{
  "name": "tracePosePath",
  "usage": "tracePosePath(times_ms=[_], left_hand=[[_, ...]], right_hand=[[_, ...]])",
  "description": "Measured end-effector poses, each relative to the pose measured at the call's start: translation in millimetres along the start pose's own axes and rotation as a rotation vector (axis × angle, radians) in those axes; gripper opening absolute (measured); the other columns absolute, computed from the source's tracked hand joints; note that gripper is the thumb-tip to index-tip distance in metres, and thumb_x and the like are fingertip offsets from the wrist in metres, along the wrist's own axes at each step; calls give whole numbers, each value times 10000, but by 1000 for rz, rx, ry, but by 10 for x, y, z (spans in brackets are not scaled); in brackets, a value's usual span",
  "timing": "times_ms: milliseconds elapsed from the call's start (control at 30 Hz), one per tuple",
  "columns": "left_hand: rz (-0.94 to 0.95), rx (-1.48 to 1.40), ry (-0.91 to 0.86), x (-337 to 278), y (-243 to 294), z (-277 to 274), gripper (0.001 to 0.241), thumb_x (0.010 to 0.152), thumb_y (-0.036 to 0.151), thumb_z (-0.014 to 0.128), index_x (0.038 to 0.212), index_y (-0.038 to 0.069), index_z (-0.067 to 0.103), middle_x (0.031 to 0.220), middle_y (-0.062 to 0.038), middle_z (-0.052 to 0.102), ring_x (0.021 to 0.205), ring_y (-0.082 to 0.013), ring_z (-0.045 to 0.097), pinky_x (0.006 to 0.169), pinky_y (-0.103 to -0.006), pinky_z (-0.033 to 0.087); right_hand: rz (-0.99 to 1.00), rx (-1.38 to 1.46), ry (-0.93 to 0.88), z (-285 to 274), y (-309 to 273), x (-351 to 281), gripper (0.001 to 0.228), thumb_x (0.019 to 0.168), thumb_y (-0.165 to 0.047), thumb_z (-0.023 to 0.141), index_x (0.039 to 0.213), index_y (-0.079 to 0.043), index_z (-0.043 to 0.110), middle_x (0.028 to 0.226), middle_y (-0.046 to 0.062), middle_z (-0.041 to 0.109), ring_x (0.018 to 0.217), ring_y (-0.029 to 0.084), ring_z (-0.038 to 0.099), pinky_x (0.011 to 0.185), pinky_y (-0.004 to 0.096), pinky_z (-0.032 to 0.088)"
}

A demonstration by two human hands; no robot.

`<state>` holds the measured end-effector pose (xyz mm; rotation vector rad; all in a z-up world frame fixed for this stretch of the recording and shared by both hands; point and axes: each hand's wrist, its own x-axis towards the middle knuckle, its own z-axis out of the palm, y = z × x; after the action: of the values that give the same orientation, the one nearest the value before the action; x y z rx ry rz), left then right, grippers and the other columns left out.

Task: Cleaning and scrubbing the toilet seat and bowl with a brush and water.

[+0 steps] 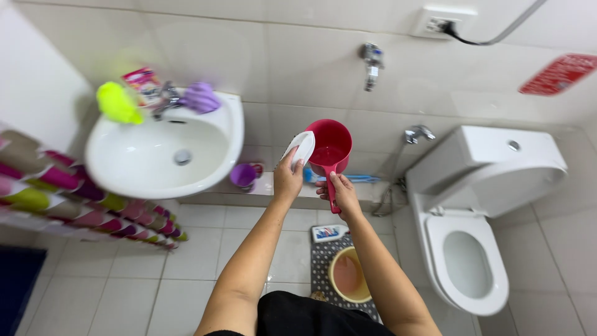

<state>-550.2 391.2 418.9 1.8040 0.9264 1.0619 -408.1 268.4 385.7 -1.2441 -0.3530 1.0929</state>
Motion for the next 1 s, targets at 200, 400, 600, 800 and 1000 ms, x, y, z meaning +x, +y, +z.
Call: tracePosePath(times_ms=[200,400,600,800,1000], left_hand=[[47,65,224,267,-510,-1411,409,1006,179,609,1392,42,599,1295,-225,681,1203,-377,656,1014,-431,510],[-117,7,358,498,-1209,-2710,429,1003,196,626,1399,33,589,1305,-201,685,1198,-331,661,1009,-400,508],[-284,-57,353,680,-2019,-3508,470,950,159,607,1403,38,572,1287,-178,694,1153,-289,688,981,-374,521],[-329,88,257,1023,-2619,-3617,482,936,126,574,1413,52,577,1331,-211,666,1222,-354,642,1034,-400,485],[-441,176,126,1229,-3048,-3550,528,893,114,568,1419,78,577,1350,-218,644,1262,-381,603,1070,-423,454]], right_hand=[[40,-104,-132,1525,59,-11,326,1044,-339,544,1129,-30,604,948,149,757,749,185,700,677,324,582],[43,-200,-186,2731,360,83,293,1022,-301,592,1078,-16,630,950,128,761,750,172,695,665,325,571],[121,-206,-193,3323,549,271,348,1022,-311,598,1121,19,650,892,127,739,696,169,677,630,322,577],[313,-310,-230,3354,813,739,368,1034,-342,557,1152,-5,645,896,124,738,657,165,653,618,312,571],[415,-585,-316,3312,861,1286,408,1057,-368,485,1140,-13,668,933,93,744,701,156,653,626,311,564]])
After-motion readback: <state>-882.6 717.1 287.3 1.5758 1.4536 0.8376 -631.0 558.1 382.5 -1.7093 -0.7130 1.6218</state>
